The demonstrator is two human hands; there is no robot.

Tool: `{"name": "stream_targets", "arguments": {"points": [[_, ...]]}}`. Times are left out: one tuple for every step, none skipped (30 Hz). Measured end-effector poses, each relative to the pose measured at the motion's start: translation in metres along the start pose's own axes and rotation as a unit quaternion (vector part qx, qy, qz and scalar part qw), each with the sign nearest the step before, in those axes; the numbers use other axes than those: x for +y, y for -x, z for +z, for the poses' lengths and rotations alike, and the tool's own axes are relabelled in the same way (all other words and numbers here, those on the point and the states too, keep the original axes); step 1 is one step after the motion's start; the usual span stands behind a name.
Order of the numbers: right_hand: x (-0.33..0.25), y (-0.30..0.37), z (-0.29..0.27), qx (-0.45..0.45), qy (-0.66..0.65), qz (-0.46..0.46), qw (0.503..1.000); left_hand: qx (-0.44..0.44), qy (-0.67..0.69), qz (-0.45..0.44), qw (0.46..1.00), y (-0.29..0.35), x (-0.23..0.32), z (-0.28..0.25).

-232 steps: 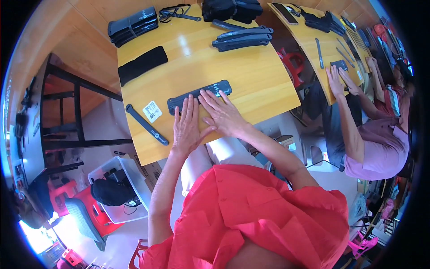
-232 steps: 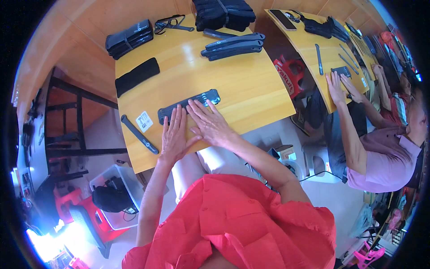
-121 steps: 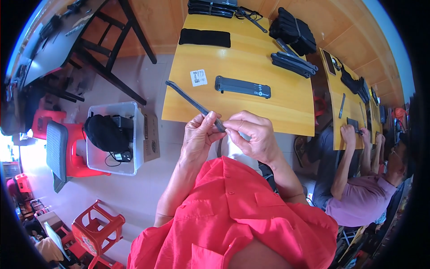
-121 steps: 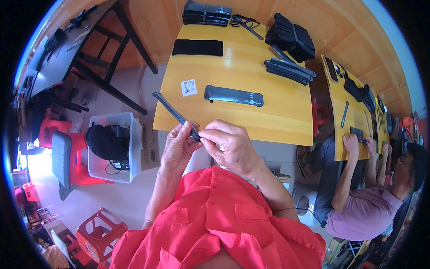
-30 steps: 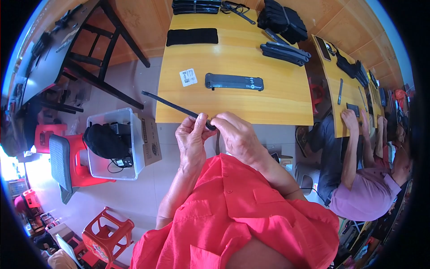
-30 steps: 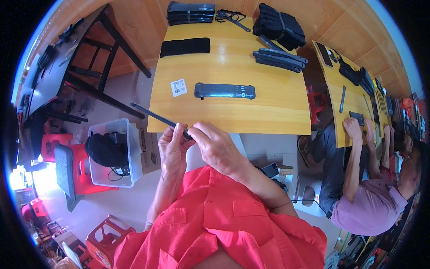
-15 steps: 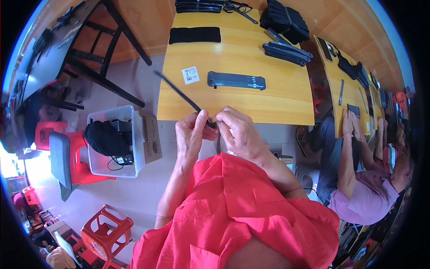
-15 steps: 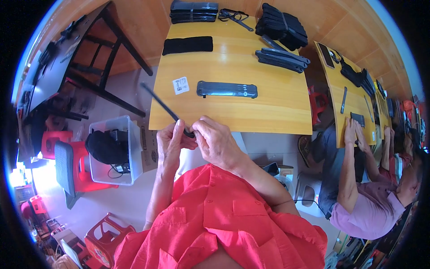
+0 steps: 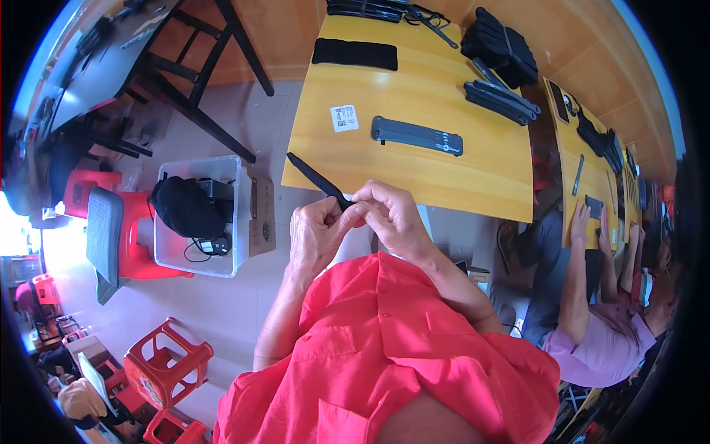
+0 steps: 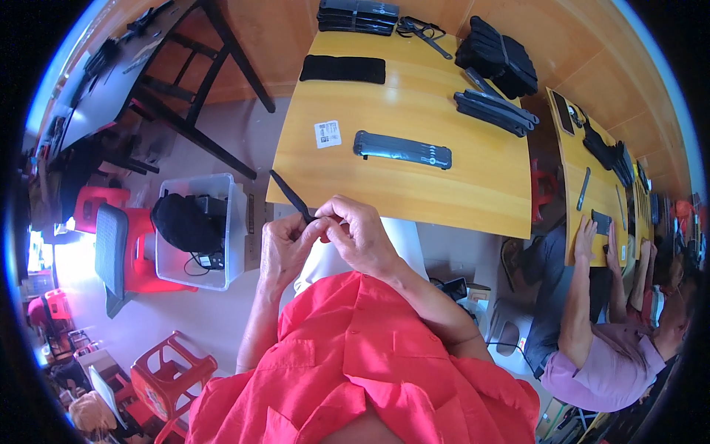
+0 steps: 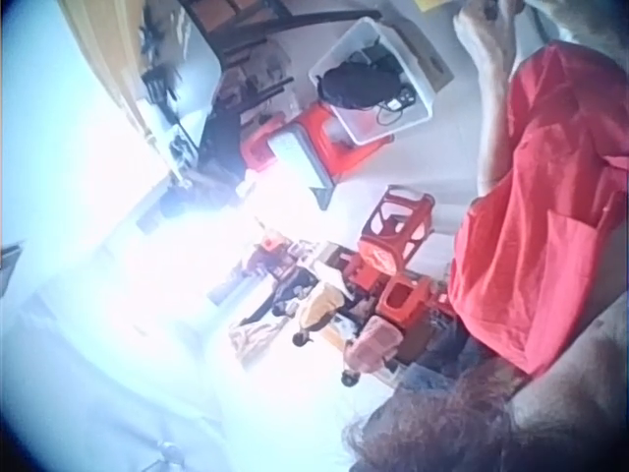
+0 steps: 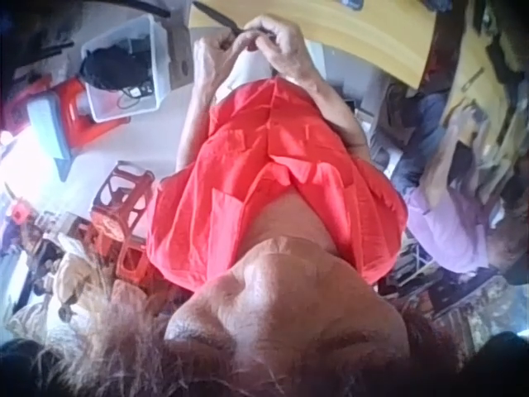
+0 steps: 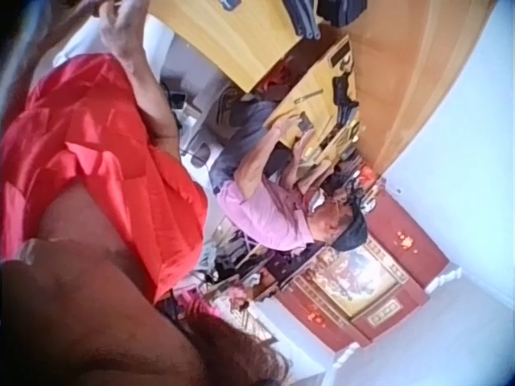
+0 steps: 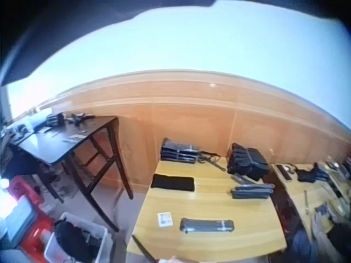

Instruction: Assembling black textile straps by attaching small plastic components.

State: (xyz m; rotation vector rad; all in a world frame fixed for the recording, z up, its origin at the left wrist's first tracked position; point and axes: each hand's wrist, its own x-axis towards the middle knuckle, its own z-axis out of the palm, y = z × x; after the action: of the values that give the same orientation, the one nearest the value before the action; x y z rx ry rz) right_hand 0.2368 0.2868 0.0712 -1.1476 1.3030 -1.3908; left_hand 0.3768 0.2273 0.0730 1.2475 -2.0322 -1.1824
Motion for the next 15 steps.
{"name": "stream_targets", "arguments": {"points": [[-0.004,-0.001,-0.001,-0.009,0.02,-0.007,1.0,-0.018,0.016,-0.006,1.0,0.0,0.0,-0.002],[-0.007,-0.001,-0.001,-0.018,0.041,-0.014,0.999,-0.017,0.016,-0.007,1.0,0.0,0.001,-0.003],[-0.006,-0.001,0.0,-0.019,0.041,-0.014,0.999,-0.029,0.01,0.006,1.0,0.0,0.004,-0.006],[-0.005,-0.001,0.001,-0.02,0.03,-0.013,0.999,-0.043,0.003,0.02,0.999,0.0,0.006,-0.008],[-0.004,-0.001,0.001,-0.02,0.019,-0.012,1.0,-0.043,0.003,0.02,0.999,0.0,0.008,-0.01],[-0.006,-0.001,0.002,-0.02,0.019,-0.012,1.0,-0.05,-0.023,0.039,0.998,0.001,0.01,-0.012],[-0.01,-0.001,0.002,-0.028,0.032,-0.002,0.999,-0.055,-0.049,0.057,0.996,0.001,0.01,-0.014],[-0.012,-0.001,0.002,-0.036,0.046,0.007,0.998,-0.055,-0.049,0.057,0.996,0.001,0.01,-0.016],[-0.01,-0.001,0.003,-0.037,0.046,0.008,0.998,-0.063,-0.048,0.066,0.995,0.002,0.01,-0.017],[-0.006,-0.002,0.003,-0.04,-0.002,0.016,0.999,-0.072,-0.047,0.075,0.993,0.001,0.01,-0.019],[-0.004,-0.002,0.003,-0.043,-0.05,0.026,0.998,-0.072,-0.047,0.075,0.993,0.001,0.01,-0.022],[-0.006,-0.003,0.001,-0.043,-0.05,0.026,0.998,-0.116,0.033,0.046,0.992,0.0,0.011,-0.026],[-0.01,-0.004,-0.003,-0.072,-0.158,0.085,0.981,-0.158,0.113,0.016,0.981,0.0,0.011,-0.029],[-0.013,-0.005,-0.005,-0.1,-0.264,0.143,0.949,-0.157,0.113,0.016,0.981,0.0,0.011,-0.031],[-0.015,-0.005,-0.005,-0.1,-0.263,0.143,0.949,-0.173,0.178,-0.004,0.969,0.001,0.01,-0.031]]}}
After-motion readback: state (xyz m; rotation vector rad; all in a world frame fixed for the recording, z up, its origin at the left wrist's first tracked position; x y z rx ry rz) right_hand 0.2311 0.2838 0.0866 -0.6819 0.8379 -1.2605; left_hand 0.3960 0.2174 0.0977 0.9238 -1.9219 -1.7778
